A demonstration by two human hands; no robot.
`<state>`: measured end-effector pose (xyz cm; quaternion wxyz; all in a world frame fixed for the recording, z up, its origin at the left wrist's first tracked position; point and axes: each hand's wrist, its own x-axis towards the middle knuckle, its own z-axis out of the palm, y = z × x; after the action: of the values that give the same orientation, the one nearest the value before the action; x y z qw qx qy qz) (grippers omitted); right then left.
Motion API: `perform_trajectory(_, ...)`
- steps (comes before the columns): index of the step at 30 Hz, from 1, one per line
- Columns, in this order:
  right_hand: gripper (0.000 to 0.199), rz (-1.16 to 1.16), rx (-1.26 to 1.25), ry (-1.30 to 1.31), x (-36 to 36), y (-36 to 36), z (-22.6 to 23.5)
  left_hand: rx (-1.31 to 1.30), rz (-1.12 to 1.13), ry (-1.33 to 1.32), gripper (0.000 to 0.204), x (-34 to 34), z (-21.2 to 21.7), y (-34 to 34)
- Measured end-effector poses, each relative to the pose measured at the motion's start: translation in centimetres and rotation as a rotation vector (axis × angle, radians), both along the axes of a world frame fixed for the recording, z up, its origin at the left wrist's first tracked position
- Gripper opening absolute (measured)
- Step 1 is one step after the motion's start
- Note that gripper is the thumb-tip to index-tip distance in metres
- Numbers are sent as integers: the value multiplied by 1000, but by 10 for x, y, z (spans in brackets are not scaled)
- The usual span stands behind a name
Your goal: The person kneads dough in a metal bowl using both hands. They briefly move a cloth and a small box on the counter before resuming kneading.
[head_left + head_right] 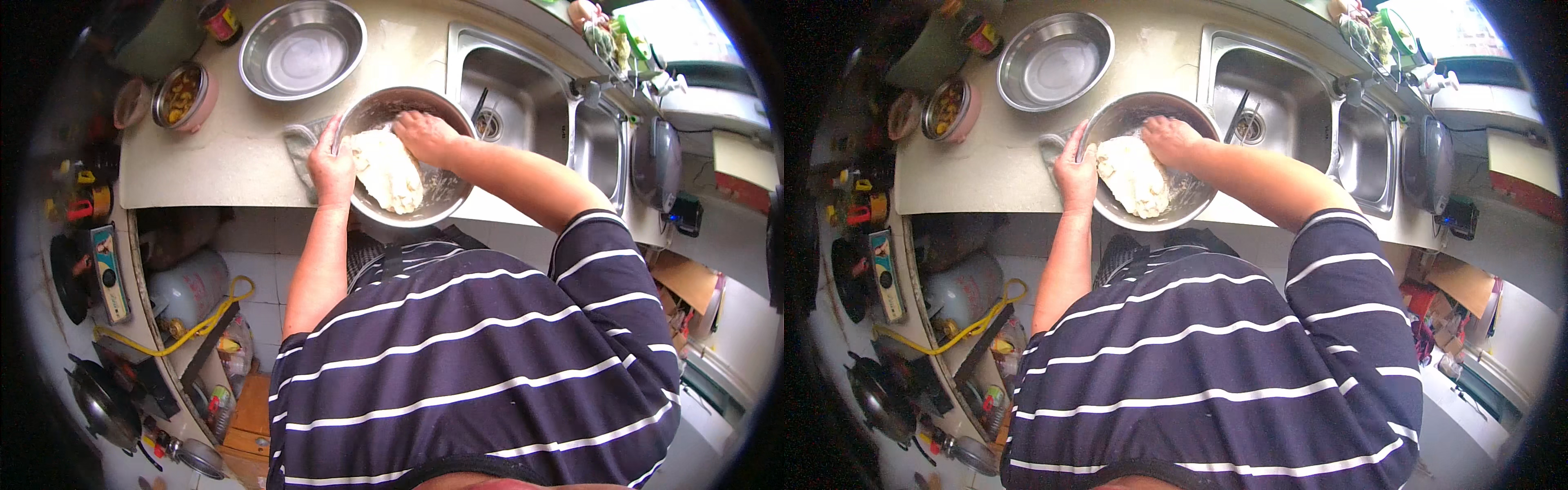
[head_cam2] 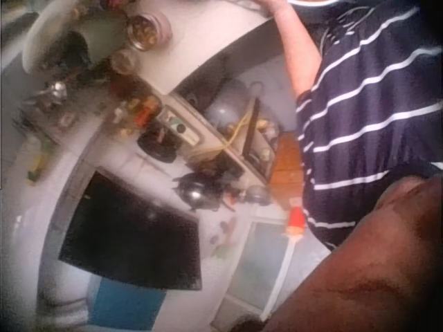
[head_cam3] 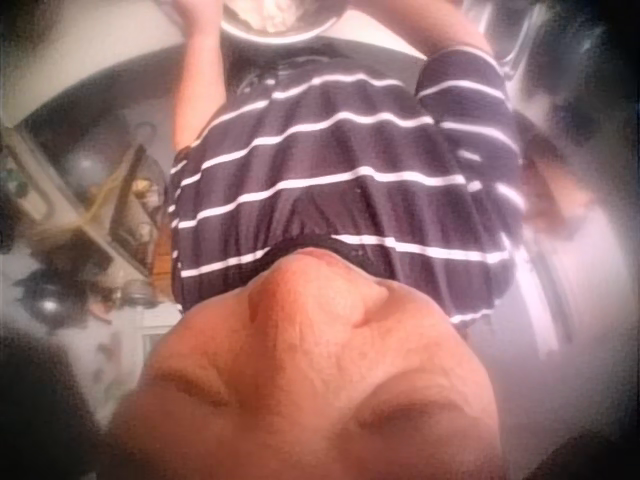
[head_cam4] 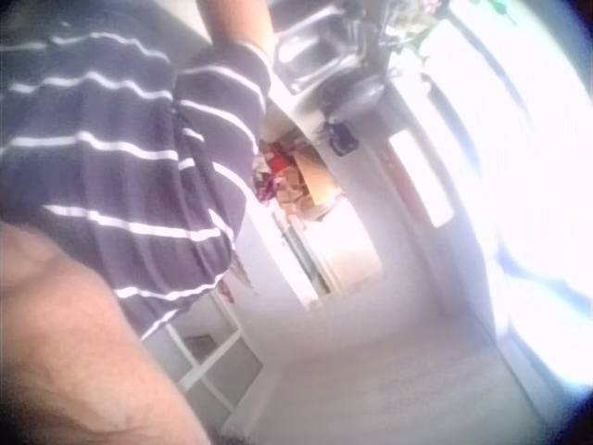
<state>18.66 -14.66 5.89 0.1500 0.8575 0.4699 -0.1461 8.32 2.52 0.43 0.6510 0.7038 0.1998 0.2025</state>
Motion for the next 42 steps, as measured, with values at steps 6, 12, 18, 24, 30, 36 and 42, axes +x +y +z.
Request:
perform_trajectory(6,42,-167,-475,429,-29,-15,17,-26,32,-70,43,2,1,-3)
perform_trajectory(12,27,-102,-103,167,-19,-18,31,-30,18,-72,43,0,1,-4)
perform_trajectory(18,27,-603,-77,978,-41,-36,21,-54,6,-51,43,0,4,-4)
perform_trajectory(24,26,-205,-277,522,-47,-28,12,-85,3,-61,45,1,2,-5)
perform_trajectory(30,15,-543,258,926,-40,-35,42,-39,-14,-39,44,1,6,-1)
perform_trajectory(36,15,-1091,944,1566,-36,-23,58,-5,-19,-43,44,0,10,-2)
perform_trajectory(42,30,-1353,1227,1590,-47,-18,48,6,-3,-6,45,0,9,-2)
